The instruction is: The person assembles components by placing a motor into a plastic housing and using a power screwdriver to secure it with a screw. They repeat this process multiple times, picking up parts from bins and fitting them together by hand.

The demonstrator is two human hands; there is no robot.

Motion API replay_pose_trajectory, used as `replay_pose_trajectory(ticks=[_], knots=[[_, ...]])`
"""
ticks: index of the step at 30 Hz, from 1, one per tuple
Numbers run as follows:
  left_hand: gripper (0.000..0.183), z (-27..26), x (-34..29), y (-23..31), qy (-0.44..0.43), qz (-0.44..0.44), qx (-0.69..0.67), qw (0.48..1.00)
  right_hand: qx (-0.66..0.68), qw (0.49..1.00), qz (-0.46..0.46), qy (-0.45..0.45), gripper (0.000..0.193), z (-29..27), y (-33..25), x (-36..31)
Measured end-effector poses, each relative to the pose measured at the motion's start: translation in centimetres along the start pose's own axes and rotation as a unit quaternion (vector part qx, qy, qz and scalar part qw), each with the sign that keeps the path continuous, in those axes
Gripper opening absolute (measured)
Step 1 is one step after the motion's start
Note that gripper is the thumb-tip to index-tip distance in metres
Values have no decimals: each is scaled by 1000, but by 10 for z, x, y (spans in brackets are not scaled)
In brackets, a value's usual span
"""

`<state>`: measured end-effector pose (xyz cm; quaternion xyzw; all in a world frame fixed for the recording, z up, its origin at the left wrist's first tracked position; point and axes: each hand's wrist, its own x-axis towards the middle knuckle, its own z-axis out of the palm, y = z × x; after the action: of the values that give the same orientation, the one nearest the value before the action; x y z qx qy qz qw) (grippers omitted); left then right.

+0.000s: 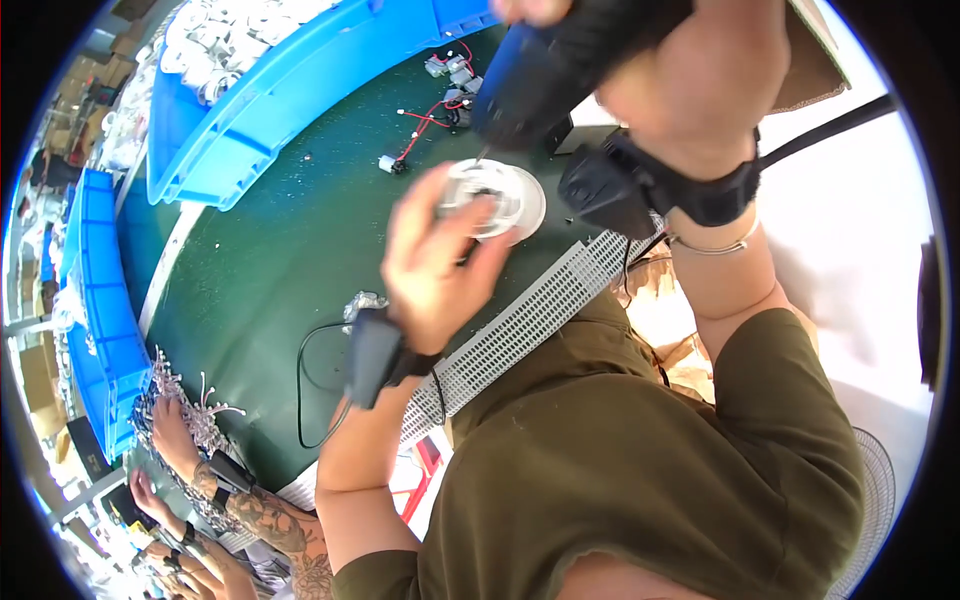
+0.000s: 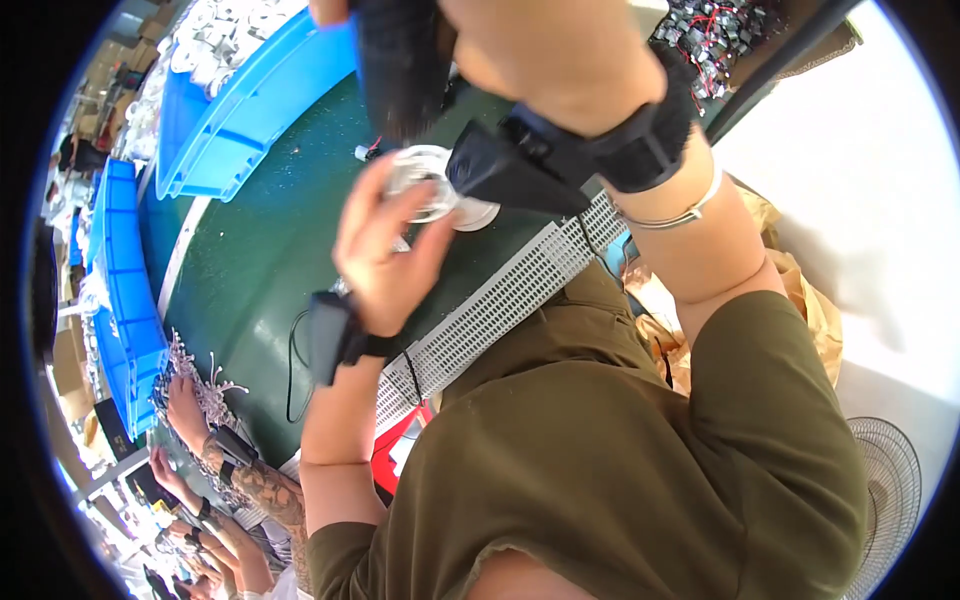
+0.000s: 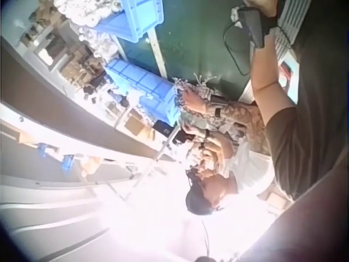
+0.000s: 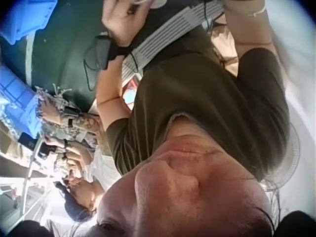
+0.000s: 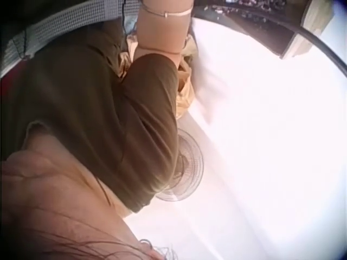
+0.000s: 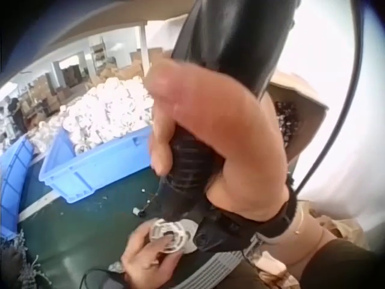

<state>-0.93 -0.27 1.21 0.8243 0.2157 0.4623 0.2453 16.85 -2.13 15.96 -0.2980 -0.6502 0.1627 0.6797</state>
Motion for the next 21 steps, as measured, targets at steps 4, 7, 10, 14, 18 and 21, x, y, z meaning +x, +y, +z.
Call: replay_pose_trajectory(ticks=[4, 7, 10, 14, 18, 21], knots=[[26, -99, 9, -51, 84, -92, 276, 953, -34, 995, 92, 10, 24, -12, -3, 7], [32, -167, -9, -93, -30, -196, 373, 907, -4, 989, 135, 66, 23, -6, 5, 2], [48, -170, -4, -105, 19, -93, 536, 839, 29, 981, 164, 101, 20, -2, 10, -1], [49, -76, 36, -55, -54, 43, 427, 902, -73, 973, 204, 73, 19, -5, 23, 1], [34, -33, 39, -84, -208, -9, 265, 942, -63, 975, 198, 80, 32, 0, 33, 2], [18, -31, 46, -83, -111, -96, 121, 982, -69, 970, 138, 188, 54, 11, 43, -16]])
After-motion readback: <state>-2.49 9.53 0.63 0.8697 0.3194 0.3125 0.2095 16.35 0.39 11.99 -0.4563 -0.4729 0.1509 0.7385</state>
